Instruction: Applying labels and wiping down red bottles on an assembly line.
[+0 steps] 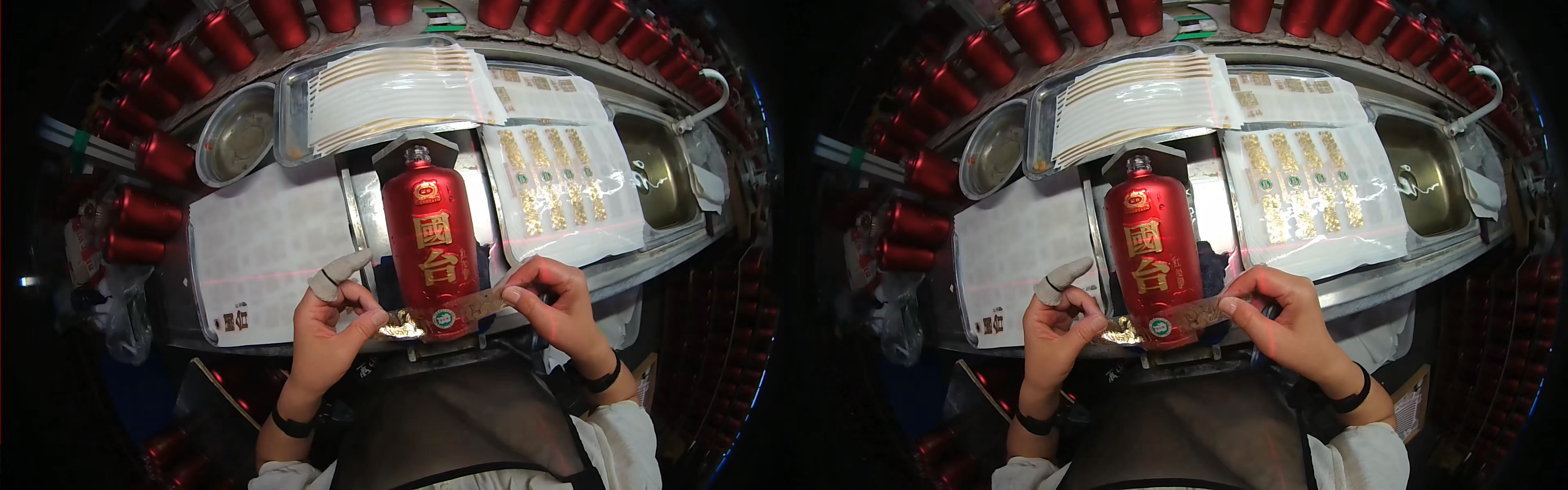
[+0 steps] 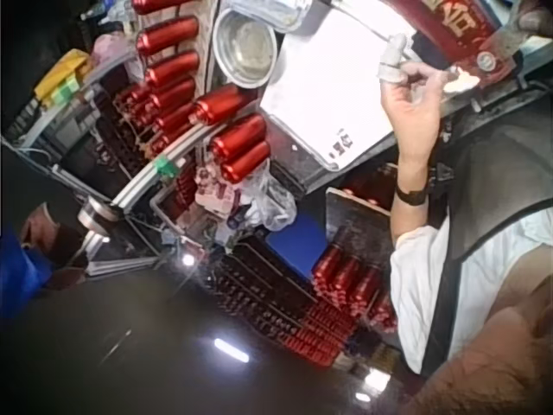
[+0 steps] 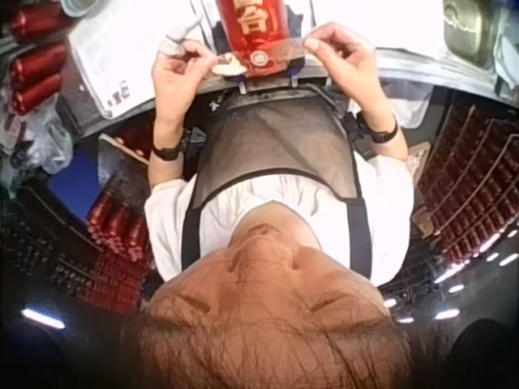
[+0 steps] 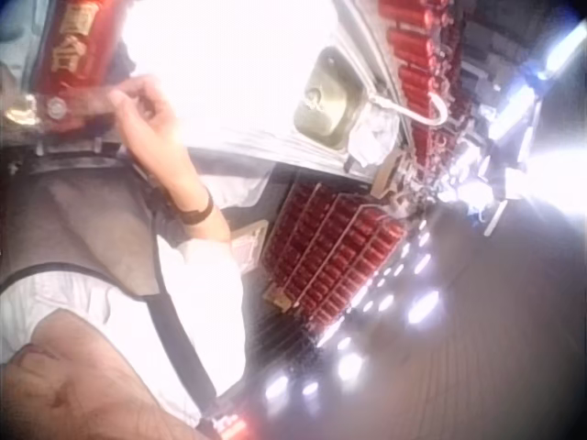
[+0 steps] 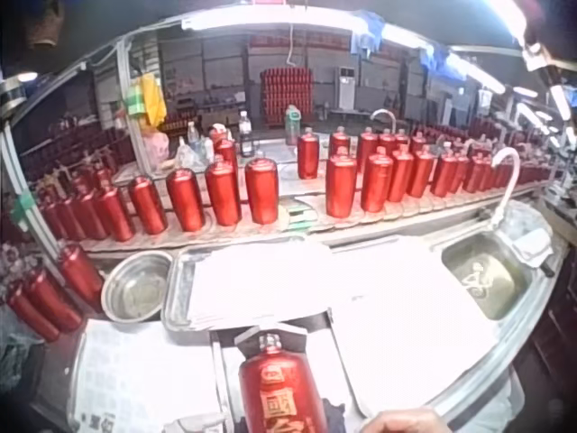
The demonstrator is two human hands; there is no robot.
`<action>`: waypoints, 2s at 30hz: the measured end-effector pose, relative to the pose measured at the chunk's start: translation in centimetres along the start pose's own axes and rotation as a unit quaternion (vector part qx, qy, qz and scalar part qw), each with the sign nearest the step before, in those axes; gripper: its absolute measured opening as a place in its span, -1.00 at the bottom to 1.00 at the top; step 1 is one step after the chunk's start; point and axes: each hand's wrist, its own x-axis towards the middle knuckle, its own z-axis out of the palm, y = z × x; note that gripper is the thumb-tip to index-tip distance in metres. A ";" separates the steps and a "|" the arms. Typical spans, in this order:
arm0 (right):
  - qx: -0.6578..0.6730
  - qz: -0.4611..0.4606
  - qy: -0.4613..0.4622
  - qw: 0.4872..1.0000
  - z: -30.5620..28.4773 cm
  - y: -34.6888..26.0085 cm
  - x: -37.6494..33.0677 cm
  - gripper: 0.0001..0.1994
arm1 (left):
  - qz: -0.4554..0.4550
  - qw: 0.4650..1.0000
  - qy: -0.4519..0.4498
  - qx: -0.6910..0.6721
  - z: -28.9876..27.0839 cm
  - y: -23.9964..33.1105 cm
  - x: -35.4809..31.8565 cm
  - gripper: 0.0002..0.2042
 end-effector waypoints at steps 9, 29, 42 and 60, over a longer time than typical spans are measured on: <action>-0.014 -0.033 0.002 0.999 -0.1 -1.3 -1.1 -0.96 | -0.060 0.993 0.034 -0.099 0.5 2.0 -1.2 -0.39; -0.005 -0.011 0.027 1.000 0.6 1.5 -0.1 -0.94 | -0.012 1.000 0.016 0.010 -0.2 -0.2 0.9 -0.51; -0.037 -0.029 0.017 0.999 1.2 2.8 1.0 -0.92 | -0.007 1.000 0.023 -0.012 0.7 -1.6 1.5 -0.53; 0.034 0.005 0.015 0.999 3.7 2.9 1.5 -0.29 | 0.070 0.996 -0.033 0.053 3.5 -2.8 1.5 -0.04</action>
